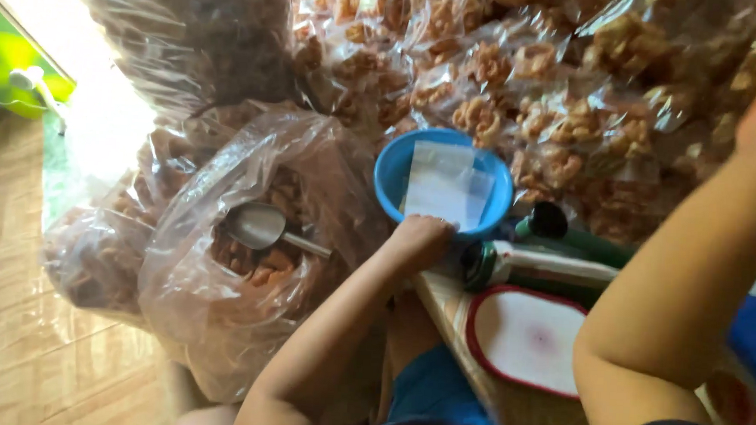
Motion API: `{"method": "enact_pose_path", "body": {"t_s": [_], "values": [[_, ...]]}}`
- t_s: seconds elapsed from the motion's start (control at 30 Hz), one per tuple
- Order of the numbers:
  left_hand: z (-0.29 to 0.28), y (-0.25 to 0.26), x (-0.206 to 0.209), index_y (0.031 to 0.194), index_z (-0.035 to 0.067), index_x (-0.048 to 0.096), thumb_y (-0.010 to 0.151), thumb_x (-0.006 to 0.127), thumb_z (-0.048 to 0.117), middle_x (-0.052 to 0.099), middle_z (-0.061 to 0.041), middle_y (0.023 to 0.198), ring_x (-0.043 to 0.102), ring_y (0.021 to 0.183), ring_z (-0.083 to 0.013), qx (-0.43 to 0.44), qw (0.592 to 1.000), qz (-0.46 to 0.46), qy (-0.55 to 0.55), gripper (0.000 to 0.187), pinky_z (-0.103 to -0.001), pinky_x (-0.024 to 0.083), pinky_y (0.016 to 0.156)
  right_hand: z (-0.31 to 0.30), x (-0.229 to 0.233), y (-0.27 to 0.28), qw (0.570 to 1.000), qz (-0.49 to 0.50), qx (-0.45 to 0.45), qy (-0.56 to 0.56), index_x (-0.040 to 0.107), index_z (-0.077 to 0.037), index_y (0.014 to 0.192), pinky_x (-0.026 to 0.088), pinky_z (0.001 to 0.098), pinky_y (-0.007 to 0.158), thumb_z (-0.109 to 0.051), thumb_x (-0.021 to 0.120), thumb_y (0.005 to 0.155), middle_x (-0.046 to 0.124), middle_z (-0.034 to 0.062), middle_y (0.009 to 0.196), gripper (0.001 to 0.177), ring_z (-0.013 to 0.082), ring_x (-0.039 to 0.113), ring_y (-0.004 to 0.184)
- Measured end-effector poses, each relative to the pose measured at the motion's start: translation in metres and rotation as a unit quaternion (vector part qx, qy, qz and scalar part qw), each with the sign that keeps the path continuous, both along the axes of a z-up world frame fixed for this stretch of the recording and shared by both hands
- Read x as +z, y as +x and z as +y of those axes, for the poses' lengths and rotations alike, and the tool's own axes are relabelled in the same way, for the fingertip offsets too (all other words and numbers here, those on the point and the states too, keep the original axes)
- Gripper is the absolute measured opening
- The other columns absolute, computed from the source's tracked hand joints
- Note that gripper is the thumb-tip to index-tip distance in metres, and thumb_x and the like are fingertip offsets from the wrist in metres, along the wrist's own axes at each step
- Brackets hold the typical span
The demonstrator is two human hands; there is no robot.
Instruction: Manual packaging of snacks by scooping them into small bags and sealing them with a bag sealer.
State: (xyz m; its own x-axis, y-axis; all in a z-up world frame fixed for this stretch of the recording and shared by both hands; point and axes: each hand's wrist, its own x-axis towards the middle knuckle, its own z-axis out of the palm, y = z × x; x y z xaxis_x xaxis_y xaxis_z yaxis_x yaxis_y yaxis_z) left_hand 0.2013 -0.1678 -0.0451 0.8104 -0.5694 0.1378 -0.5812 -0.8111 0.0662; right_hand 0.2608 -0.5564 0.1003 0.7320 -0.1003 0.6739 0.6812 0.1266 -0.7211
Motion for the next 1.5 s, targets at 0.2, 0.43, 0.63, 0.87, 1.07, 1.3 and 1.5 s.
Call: {"method": "enact_pose_path", "body": {"t_s": [0.2,0.43,0.63,0.87,1.07,1.3,1.5], "values": [[0.015,-0.020,0.032,0.102,0.009,0.062,0.071,0.046,0.000,0.065,-0.013,0.087,0.059,0.075,-0.0335,0.000,0.980,0.070,-0.187,0.036,-0.040,0.046,0.069,0.096,0.006,-0.086,0.980,-0.041,-0.151,-0.126,0.044,-0.007,0.130,0.040,0.0299,0.106,-0.029,0.032,0.103,0.047,0.0080,0.125,0.037,0.0168,0.046,0.115],[0.010,-0.002,0.019,0.100,0.003,0.061,0.061,0.069,0.006,0.061,-0.006,0.072,0.058,0.062,-0.0169,0.088,0.876,0.108,-0.461,0.040,-0.027,0.046,0.062,0.145,-0.006,-0.149,0.983,0.004,-0.168,-0.073,0.031,0.006,0.140,0.044,0.0268,0.088,-0.022,0.049,0.099,0.041,0.0190,0.128,0.052,0.0219,0.050,0.102],[-0.004,0.029,0.011,0.088,-0.004,0.062,0.058,0.071,0.040,0.065,-0.014,0.073,0.060,0.060,-0.0230,0.111,0.885,0.043,-0.450,0.054,-0.030,0.048,0.059,0.156,-0.017,-0.178,0.980,0.056,-0.170,-0.086,0.040,0.009,0.131,0.048,0.0255,0.081,-0.005,0.052,0.091,0.049,0.0193,0.117,0.044,0.0184,0.053,0.090],[0.003,0.032,0.031,0.118,0.001,0.052,0.072,0.042,0.016,0.058,-0.011,0.078,0.053,0.067,-0.0179,0.118,0.787,0.225,-0.562,0.049,-0.024,0.043,0.063,0.143,-0.035,-0.200,0.976,0.089,-0.143,-0.137,0.043,0.009,0.124,0.047,0.0318,0.088,0.008,0.050,0.085,0.052,0.0204,0.110,0.039,0.0241,0.054,0.092],[0.016,0.028,0.047,0.113,0.006,0.055,0.067,0.047,-0.007,0.058,-0.010,0.089,0.055,0.072,-0.0174,0.095,0.861,0.157,-0.474,0.049,-0.025,0.047,0.064,0.170,-0.022,-0.217,0.963,0.172,-0.114,-0.175,0.047,0.010,0.117,0.047,0.0275,0.080,0.004,0.047,0.082,0.058,0.0173,0.097,0.036,0.0206,0.056,0.085],[0.062,-0.010,0.074,0.111,0.010,0.057,0.067,0.047,-0.013,0.059,-0.007,0.078,0.051,0.064,-0.0137,0.110,0.834,0.114,-0.529,0.051,-0.024,0.046,0.055,0.246,-0.071,-0.201,0.951,0.171,0.114,-0.233,0.057,0.001,0.108,0.049,0.0253,0.076,0.005,0.054,0.068,0.062,0.0104,0.104,0.040,0.0168,0.063,0.083],[0.140,-0.071,0.096,0.090,0.011,0.064,0.067,0.060,0.009,0.065,-0.012,0.072,0.062,0.072,-0.0349,0.273,0.874,-0.120,-0.383,0.023,-0.044,0.049,0.069,0.346,-0.090,-0.186,0.931,0.158,0.105,-0.313,0.068,-0.014,0.099,0.051,0.0306,0.074,-0.014,0.069,0.070,0.069,0.0066,0.087,0.029,0.0210,0.066,0.084]]}}
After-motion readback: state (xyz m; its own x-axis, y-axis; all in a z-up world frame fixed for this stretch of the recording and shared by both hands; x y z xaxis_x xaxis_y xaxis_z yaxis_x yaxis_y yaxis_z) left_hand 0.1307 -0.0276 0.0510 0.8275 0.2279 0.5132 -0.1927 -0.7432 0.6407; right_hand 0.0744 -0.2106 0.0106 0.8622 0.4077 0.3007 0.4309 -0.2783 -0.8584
